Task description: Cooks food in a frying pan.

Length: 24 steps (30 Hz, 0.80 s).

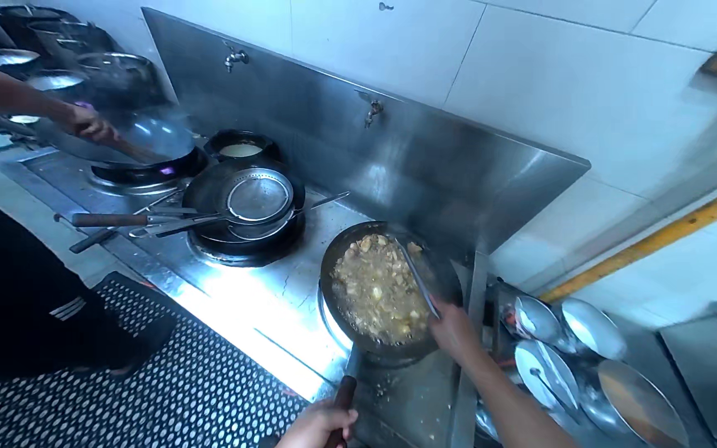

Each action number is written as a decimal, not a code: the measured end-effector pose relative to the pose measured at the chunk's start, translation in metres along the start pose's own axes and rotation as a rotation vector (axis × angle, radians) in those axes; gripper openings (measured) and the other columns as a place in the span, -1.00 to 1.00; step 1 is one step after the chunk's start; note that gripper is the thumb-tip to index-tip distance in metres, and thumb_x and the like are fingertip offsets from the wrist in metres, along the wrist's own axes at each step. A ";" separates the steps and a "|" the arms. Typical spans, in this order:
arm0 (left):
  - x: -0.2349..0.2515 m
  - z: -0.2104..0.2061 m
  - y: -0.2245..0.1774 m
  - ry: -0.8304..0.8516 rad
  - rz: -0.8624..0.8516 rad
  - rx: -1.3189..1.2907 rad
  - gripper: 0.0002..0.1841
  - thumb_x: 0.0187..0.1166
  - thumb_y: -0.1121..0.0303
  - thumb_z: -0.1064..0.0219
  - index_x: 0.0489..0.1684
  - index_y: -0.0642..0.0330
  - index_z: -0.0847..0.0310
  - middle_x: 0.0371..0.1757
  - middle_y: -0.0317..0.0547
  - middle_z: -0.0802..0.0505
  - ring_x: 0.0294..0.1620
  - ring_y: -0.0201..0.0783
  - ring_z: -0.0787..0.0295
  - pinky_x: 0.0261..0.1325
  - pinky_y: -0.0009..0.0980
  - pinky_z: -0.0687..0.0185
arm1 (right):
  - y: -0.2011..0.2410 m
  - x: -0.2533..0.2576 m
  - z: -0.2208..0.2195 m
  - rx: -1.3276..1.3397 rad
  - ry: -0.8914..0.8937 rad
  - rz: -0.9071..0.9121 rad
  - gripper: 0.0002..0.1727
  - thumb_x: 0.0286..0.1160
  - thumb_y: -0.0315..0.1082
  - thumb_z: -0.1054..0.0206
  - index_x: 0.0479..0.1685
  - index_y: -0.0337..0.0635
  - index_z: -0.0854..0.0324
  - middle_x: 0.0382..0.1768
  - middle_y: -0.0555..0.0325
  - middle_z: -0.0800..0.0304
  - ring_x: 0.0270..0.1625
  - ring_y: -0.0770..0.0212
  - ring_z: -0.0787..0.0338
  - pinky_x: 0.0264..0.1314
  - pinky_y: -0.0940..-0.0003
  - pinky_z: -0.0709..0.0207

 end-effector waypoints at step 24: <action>-0.002 -0.004 0.001 0.007 -0.006 -0.098 -0.78 0.70 0.35 -0.31 0.15 0.20 -0.47 -0.44 -0.12 -0.66 -0.70 -0.33 -0.56 -0.66 -0.45 -0.59 | 0.083 -0.039 0.040 -0.440 0.521 -0.099 -0.39 0.62 -0.32 -0.22 0.73 -0.02 -0.39 0.18 -0.21 -0.72 -0.02 -0.07 -0.79 0.02 -0.09 -0.65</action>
Point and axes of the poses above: each hand's wrist, its own x-axis towards the middle knuckle, its own z-axis out of the back of the hand, y = z × x, the point moved 7 cm from there along x, towards the middle knuckle
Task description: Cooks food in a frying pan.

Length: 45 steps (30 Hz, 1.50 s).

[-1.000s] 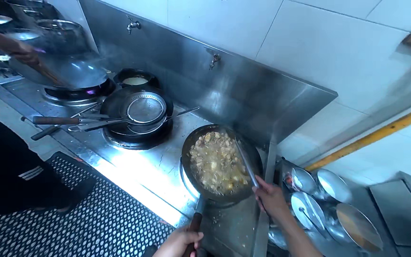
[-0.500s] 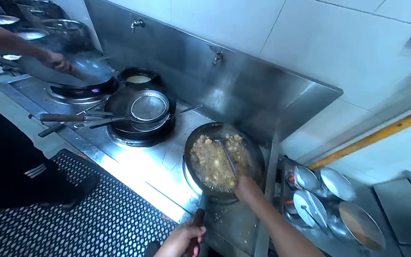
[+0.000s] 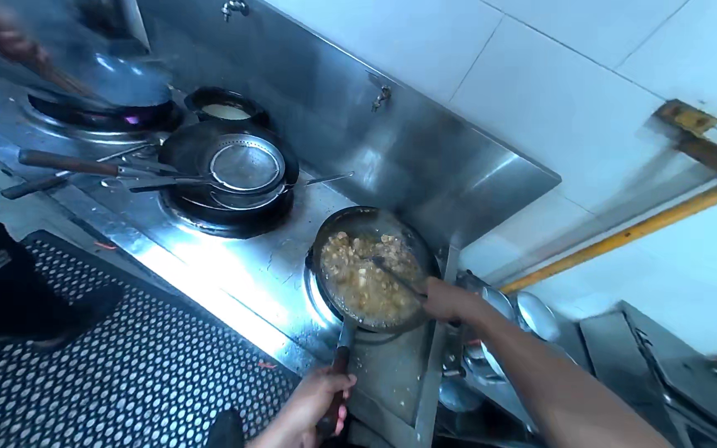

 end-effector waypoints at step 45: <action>0.004 -0.002 -0.001 0.013 0.046 0.057 -0.68 0.59 0.50 -0.31 0.23 0.19 -0.37 -0.49 -0.13 -0.62 -0.70 -0.31 -0.56 -0.66 -0.43 -0.59 | -0.077 -0.015 -0.107 0.017 -0.143 -0.075 -0.25 0.62 -0.23 -0.18 0.88 0.26 -0.16 0.20 -0.17 -0.81 0.27 -0.23 -0.79 0.30 -0.27 -0.62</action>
Point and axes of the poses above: each hand's wrist, its own x-axis towards the middle knuckle, its own z-axis out of the back of the hand, y = z × x, the point moved 7 cm from there along x, towards the middle knuckle
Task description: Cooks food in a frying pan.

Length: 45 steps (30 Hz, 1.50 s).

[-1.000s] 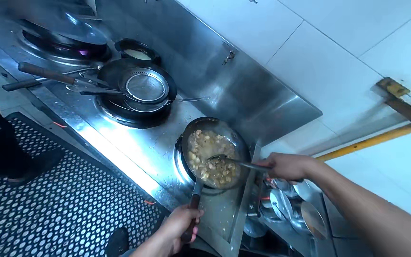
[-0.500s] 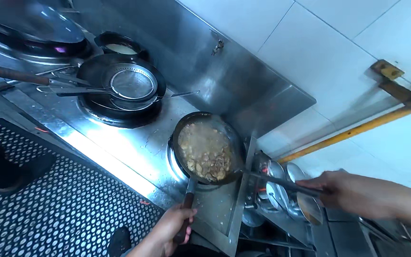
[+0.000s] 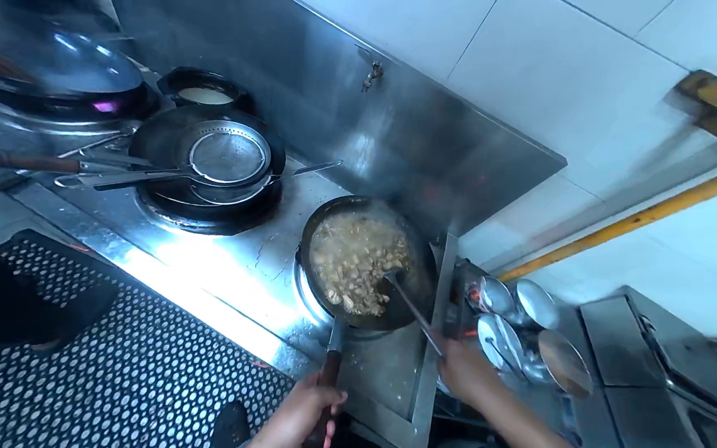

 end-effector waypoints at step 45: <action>0.002 0.007 0.004 -0.048 -0.013 0.040 -0.65 0.65 0.40 -0.29 0.36 0.18 -0.41 -0.39 -0.15 -0.68 -0.63 -0.35 -0.60 -0.63 -0.47 -0.58 | -0.061 0.117 -0.031 1.599 0.320 -0.034 -0.49 0.87 -0.12 -0.02 0.75 0.15 -0.24 -0.54 0.20 -0.50 -0.75 0.38 -0.41 -0.77 0.53 -0.33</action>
Point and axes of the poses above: each hand's wrist, its own x-axis towards the middle knuckle, its own z-axis out of the back of the hand, y = z × x, the point moved 7 cm from there along x, towards the middle knuckle
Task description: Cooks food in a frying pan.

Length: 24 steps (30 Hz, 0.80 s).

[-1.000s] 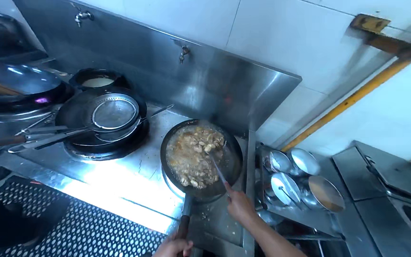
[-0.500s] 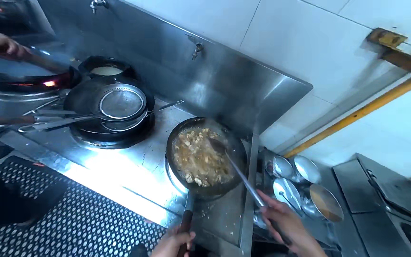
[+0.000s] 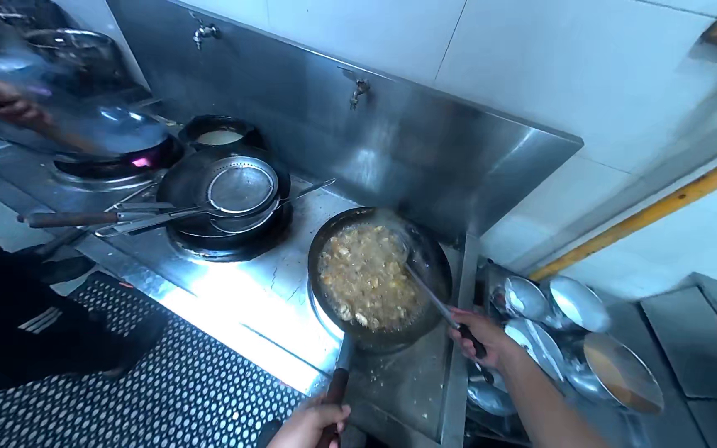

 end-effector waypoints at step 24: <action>-0.001 -0.002 -0.006 0.034 0.047 0.060 -0.61 0.70 0.40 -0.25 0.46 0.20 -0.35 -0.34 -0.08 -0.69 -0.64 -0.30 -0.62 -0.62 -0.42 -0.66 | 0.081 -0.244 -0.019 -1.625 -0.229 0.173 -0.40 0.74 -0.09 -0.19 0.77 0.59 -0.31 0.13 -0.02 -0.86 0.17 -0.10 -0.81 0.30 -0.26 -0.58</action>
Point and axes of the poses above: each hand's wrist, its own x-axis towards the middle knuckle, its own z-axis out of the back of the hand, y = z × x, the point moved 7 cm from there along x, towards the middle knuckle
